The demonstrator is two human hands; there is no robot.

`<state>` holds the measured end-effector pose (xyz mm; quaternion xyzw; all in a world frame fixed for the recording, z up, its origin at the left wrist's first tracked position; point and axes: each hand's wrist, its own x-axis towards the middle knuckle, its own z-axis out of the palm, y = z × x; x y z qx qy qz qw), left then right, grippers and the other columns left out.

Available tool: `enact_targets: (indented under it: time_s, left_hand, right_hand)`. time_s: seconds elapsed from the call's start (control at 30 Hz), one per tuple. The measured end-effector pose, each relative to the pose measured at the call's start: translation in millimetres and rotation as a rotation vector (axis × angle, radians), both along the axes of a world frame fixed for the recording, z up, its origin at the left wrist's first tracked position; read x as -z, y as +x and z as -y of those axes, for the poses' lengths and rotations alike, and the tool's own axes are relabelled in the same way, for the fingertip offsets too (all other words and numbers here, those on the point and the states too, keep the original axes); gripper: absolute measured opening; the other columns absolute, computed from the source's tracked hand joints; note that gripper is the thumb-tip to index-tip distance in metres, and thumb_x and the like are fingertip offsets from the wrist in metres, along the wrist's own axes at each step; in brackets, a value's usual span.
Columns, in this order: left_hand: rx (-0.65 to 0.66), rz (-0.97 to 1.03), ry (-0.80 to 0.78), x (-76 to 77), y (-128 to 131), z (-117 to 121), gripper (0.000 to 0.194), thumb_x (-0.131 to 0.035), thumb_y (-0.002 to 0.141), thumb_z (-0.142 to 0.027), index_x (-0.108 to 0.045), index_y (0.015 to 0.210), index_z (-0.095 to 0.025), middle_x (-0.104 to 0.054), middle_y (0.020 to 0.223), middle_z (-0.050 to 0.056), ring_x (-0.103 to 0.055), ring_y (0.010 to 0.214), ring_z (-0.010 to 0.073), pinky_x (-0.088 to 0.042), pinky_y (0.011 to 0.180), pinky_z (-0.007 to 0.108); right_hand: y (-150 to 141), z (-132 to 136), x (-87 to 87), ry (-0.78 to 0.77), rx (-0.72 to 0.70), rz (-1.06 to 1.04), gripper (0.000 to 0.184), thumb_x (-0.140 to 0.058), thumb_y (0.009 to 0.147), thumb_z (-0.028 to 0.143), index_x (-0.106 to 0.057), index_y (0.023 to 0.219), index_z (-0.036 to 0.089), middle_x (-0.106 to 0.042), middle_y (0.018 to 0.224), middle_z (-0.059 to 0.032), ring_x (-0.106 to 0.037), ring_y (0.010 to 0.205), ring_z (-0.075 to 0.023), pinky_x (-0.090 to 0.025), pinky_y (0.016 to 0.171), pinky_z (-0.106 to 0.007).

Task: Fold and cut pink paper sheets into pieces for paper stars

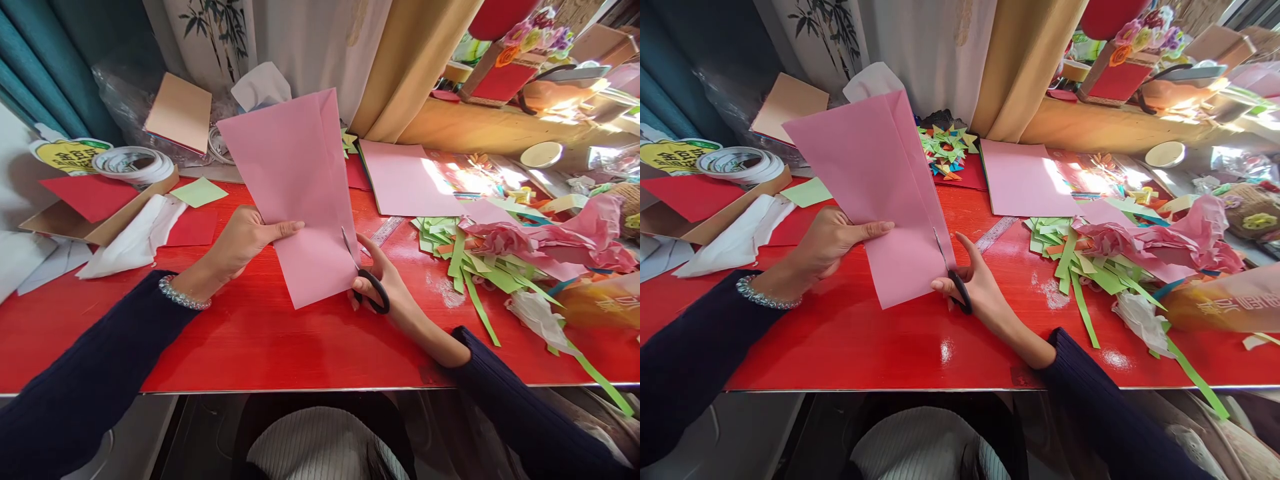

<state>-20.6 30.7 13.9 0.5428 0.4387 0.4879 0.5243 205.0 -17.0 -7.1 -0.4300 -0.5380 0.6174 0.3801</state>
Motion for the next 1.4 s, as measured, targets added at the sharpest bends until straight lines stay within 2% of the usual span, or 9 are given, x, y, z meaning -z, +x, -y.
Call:
enact_targets:
  time_s: [0.17,0.3,0.6,0.83,1.23,1.4]
  left_hand:
    - [-0.014,-0.002,0.000,-0.2,1.0,-0.5,0.025,-0.080,0.065,-0.033,-0.075,0.087,-0.022,-0.073,0.103,0.004,-0.066,0.099,0.0209,-0.052,0.087,0.029]
    - [-0.019,-0.016,-0.003,0.1,0.5,-0.7,0.025,-0.080,0.065,-0.033,-0.074,0.087,-0.021,-0.073,0.103,0.003,-0.066,0.098,0.0207,-0.052,0.087,0.029]
    - [0.061,-0.004,-0.016,4.3,1.5,0.7,0.020,-0.079,0.068,-0.026,-0.075,0.087,-0.024,-0.073,0.100,0.001,-0.067,0.095,0.0184,-0.054,0.084,0.026]
    - [0.086,0.000,-0.018,5.6,3.4,2.4,0.022,-0.078,0.068,-0.032,-0.075,0.088,-0.023,-0.073,0.103,0.002,-0.067,0.096,0.0191,-0.053,0.085,0.028]
    - [0.072,0.009,-0.053,8.0,3.3,1.1,0.023,-0.080,0.065,-0.030,-0.075,0.086,-0.023,-0.073,0.099,0.003,-0.067,0.094,0.0198,-0.053,0.084,0.028]
    - [0.058,-0.005,-0.063,7.1,4.2,2.1,0.026,-0.080,0.065,-0.031,-0.074,0.088,-0.021,-0.073,0.100,0.004,-0.066,0.096,0.0220,-0.053,0.085,0.032]
  right_hand:
    - [0.2,-1.5,4.0,0.017,0.006,-0.012,0.099,-0.077,0.069,0.046,-0.018,0.143,0.017,-0.054,0.052,0.0091,-0.050,0.040,-0.0112,-0.035,0.039,-0.021]
    - [1.0,-1.9,6.6,0.005,0.017,-0.031,0.093,-0.080,0.067,0.042,-0.022,0.137,0.020,-0.057,0.057,0.0086,-0.049,0.039,-0.0099,-0.038,0.039,-0.021]
    - [0.8,-3.0,6.2,0.009,0.011,0.005,0.096,-0.077,0.070,0.044,-0.017,0.142,0.020,-0.054,0.052,0.0093,-0.051,0.040,-0.0112,-0.036,0.038,-0.020]
    - [3.5,-2.6,3.9,-0.003,-0.008,0.036,0.102,-0.076,0.069,0.049,-0.014,0.145,0.019,-0.056,0.057,0.0075,-0.050,0.041,-0.0112,-0.036,0.038,-0.021]
    - [2.9,-4.0,6.2,-0.006,0.007,-0.004,0.097,-0.078,0.069,0.041,-0.018,0.143,0.021,-0.058,0.057,0.0080,-0.051,0.038,-0.0107,-0.036,0.035,-0.020]
    - [2.4,-3.1,5.3,-0.010,0.022,0.009,0.098,-0.079,0.067,0.042,-0.019,0.142,0.022,-0.056,0.055,0.0080,-0.050,0.038,-0.0114,-0.036,0.035,-0.021]
